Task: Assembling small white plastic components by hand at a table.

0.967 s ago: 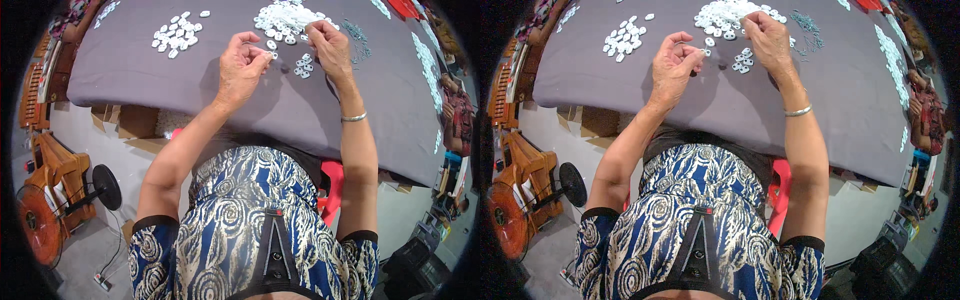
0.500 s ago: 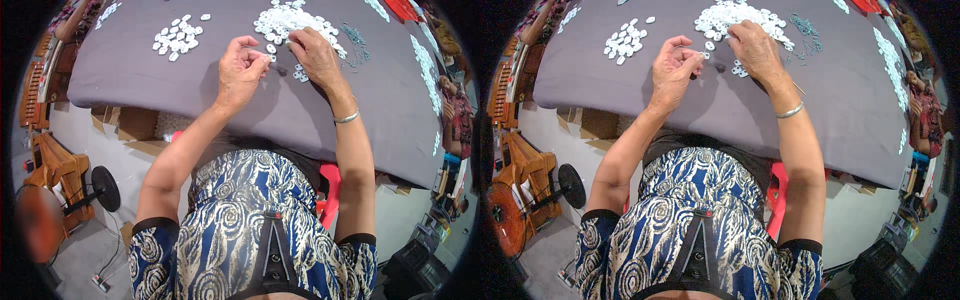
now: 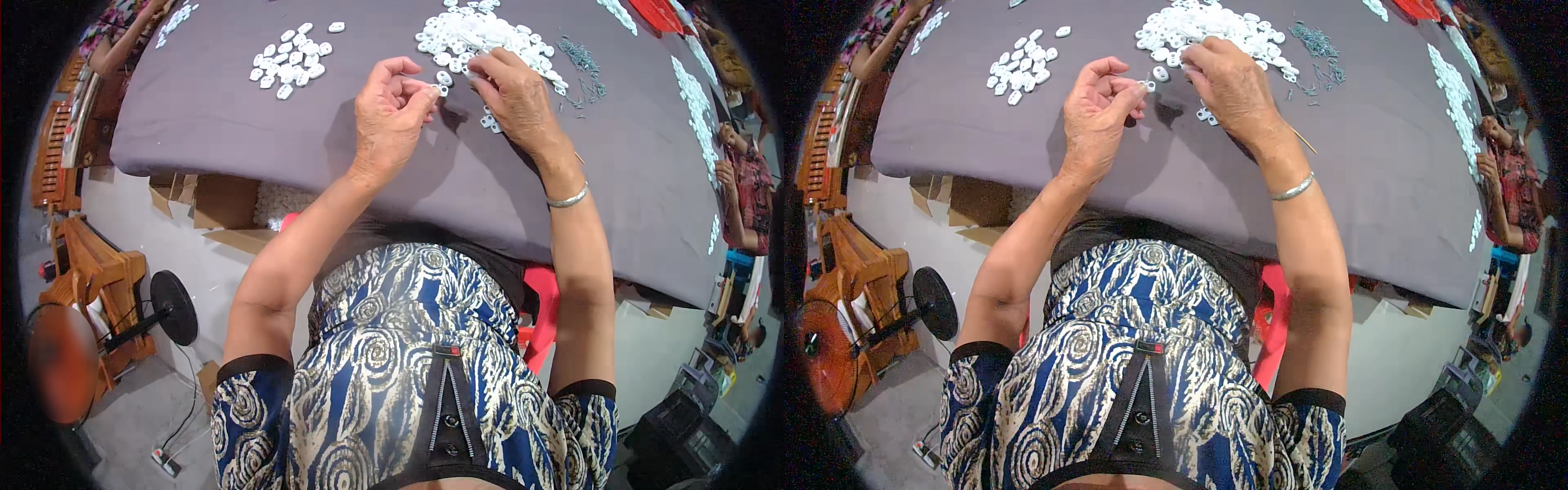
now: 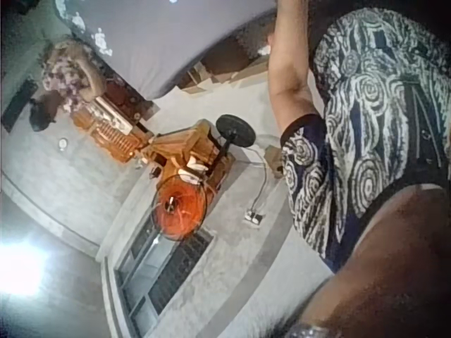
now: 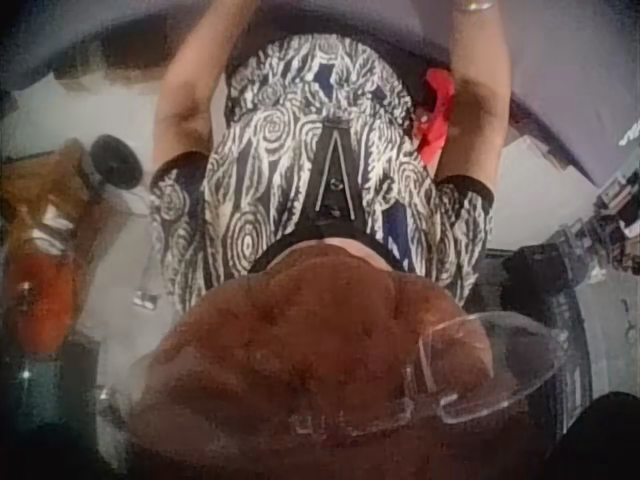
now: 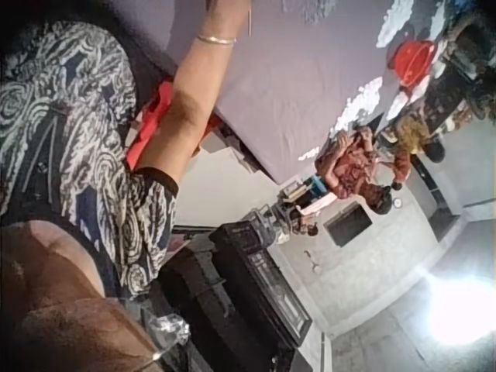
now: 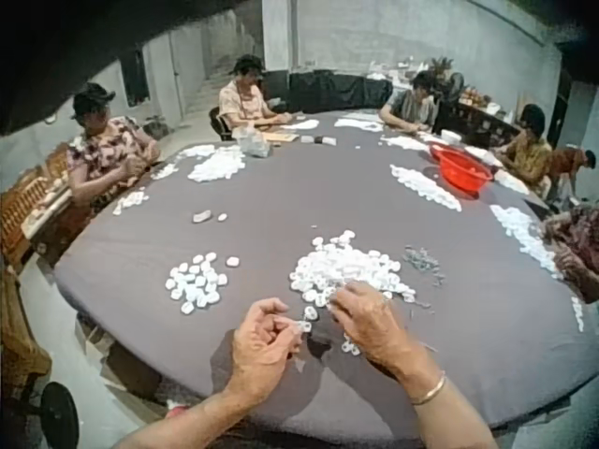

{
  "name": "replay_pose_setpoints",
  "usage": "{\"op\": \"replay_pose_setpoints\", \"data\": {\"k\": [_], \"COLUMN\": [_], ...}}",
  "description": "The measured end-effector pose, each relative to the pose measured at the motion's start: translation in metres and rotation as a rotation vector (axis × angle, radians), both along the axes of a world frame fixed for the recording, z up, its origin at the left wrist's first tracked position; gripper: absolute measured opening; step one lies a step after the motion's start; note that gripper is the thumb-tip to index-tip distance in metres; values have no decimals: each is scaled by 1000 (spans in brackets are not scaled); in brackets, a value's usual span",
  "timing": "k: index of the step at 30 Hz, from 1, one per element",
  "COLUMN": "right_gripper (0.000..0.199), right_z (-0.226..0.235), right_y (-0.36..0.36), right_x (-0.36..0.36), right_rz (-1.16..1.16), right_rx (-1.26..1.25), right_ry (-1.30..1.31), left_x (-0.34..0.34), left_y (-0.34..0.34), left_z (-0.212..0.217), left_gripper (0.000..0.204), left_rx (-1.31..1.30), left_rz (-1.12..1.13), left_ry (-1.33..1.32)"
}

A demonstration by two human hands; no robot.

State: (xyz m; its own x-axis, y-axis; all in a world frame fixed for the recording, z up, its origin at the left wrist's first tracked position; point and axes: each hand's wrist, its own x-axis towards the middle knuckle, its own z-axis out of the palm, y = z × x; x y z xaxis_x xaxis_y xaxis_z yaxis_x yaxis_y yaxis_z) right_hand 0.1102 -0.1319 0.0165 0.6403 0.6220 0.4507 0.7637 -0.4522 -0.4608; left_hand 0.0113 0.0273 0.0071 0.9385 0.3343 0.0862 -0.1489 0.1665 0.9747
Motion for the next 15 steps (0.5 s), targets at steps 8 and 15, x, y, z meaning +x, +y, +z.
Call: {"op": "replay_pose_setpoints", "data": {"k": [8, 15], "right_gripper": [8, 10], "right_z": [12, 12], "right_y": [-4, -12], "right_x": [-5, 3], "right_rz": [59, 13], "right_rx": [-93, 158], "right_ry": [-91, 46], "left_x": [1, 1], "left_y": [0, 0], "left_z": [-2, -1], "left_gripper": [29, 29], "left_rx": [16, -1], "left_rz": [3, 4], "left_ry": [-17, -26]}}
